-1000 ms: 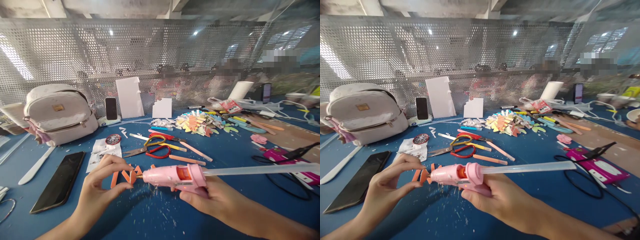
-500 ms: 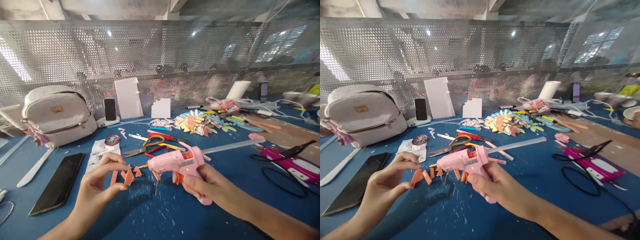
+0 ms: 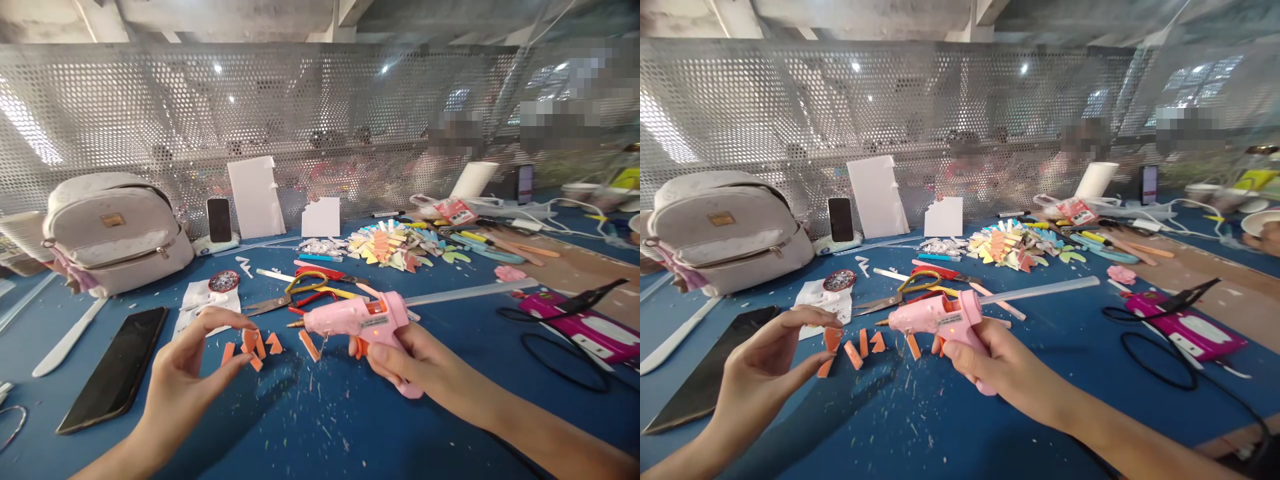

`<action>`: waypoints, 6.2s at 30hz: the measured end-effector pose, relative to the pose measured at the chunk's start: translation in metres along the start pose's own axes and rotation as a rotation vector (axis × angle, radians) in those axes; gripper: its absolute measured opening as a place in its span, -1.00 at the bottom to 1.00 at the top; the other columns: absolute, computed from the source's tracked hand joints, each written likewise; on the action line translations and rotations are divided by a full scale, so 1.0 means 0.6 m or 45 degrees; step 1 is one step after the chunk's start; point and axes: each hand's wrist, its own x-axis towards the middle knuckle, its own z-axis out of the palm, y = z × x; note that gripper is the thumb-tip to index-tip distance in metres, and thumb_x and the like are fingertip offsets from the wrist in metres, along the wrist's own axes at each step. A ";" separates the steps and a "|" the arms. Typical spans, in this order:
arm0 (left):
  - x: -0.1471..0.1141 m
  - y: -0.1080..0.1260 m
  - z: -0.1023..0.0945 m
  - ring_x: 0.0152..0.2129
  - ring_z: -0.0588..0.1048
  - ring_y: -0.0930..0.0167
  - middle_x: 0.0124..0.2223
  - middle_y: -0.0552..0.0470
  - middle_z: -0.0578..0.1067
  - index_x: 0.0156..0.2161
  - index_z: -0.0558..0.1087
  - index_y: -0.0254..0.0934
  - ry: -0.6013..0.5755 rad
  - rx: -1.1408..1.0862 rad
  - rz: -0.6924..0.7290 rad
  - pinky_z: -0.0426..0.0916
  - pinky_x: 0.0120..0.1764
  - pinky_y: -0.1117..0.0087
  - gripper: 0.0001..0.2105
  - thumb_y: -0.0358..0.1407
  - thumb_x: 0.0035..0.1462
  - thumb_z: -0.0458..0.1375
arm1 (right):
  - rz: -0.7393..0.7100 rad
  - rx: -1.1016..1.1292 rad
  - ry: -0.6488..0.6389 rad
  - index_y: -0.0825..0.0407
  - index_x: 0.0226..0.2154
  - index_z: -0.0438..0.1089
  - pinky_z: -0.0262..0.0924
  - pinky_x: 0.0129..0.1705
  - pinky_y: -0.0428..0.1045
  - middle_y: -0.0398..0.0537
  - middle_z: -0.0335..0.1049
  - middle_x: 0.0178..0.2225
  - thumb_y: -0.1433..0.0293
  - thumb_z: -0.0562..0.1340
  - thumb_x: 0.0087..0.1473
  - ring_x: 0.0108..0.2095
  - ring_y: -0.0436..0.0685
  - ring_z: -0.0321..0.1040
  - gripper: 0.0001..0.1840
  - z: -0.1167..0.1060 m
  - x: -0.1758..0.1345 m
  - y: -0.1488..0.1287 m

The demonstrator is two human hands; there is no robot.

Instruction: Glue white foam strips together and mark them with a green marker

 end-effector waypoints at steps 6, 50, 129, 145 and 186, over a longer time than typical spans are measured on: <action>0.000 -0.007 -0.002 -0.13 0.49 0.39 -0.17 0.10 0.59 -0.12 0.54 -0.06 -0.034 0.044 0.022 0.36 -0.04 0.43 -0.78 -0.38 0.12 0.29 | 0.008 0.029 -0.013 0.10 -0.21 0.35 -0.06 -0.54 -0.12 -0.27 0.02 -0.57 -0.05 0.16 0.19 -0.56 -0.07 -0.05 -0.48 0.003 -0.002 -0.003; -0.023 0.002 0.022 -0.11 0.53 0.36 -0.09 0.07 0.61 -0.18 0.62 -0.05 -0.158 -0.712 -0.786 0.37 -0.06 0.54 -0.71 -0.07 -0.03 0.39 | -0.092 -0.066 -0.097 0.06 -0.16 0.36 -0.02 -0.53 -0.16 -0.22 0.04 -0.48 -0.06 0.14 0.19 -0.52 -0.08 -0.06 -0.49 0.046 -0.016 -0.040; -0.001 0.011 0.017 -0.31 0.53 0.38 -0.31 0.06 0.56 -0.21 0.59 -0.15 -0.059 -0.616 -0.705 0.42 -0.25 0.48 -0.72 -0.13 -0.06 0.41 | -0.200 -0.282 0.081 0.02 -0.05 0.44 0.31 -0.32 -0.08 -0.13 0.28 -0.47 0.04 0.15 0.22 -0.44 0.02 0.23 -0.54 0.036 -0.024 -0.050; 0.015 0.010 0.002 -0.16 0.44 0.23 -0.20 -0.02 0.57 -0.25 0.63 -0.14 0.112 -0.065 -0.365 0.30 -0.08 0.33 -0.77 -0.15 -0.05 0.38 | -0.121 -0.230 0.191 0.05 -0.06 0.42 -0.01 -0.61 -0.12 -0.26 0.01 -0.59 0.01 0.19 0.18 -0.60 -0.05 -0.07 -0.51 0.010 -0.024 -0.031; -0.020 -0.041 0.011 -0.17 0.46 0.44 -0.15 0.17 0.51 -0.08 0.52 0.07 -0.103 0.260 -0.012 0.29 -0.10 0.42 -0.77 -0.31 0.18 0.23 | -0.640 -0.899 0.068 0.03 -0.38 0.40 0.30 -0.20 0.03 -0.01 0.42 -0.32 0.09 0.08 0.25 -0.30 0.13 0.37 -0.60 0.013 0.057 0.042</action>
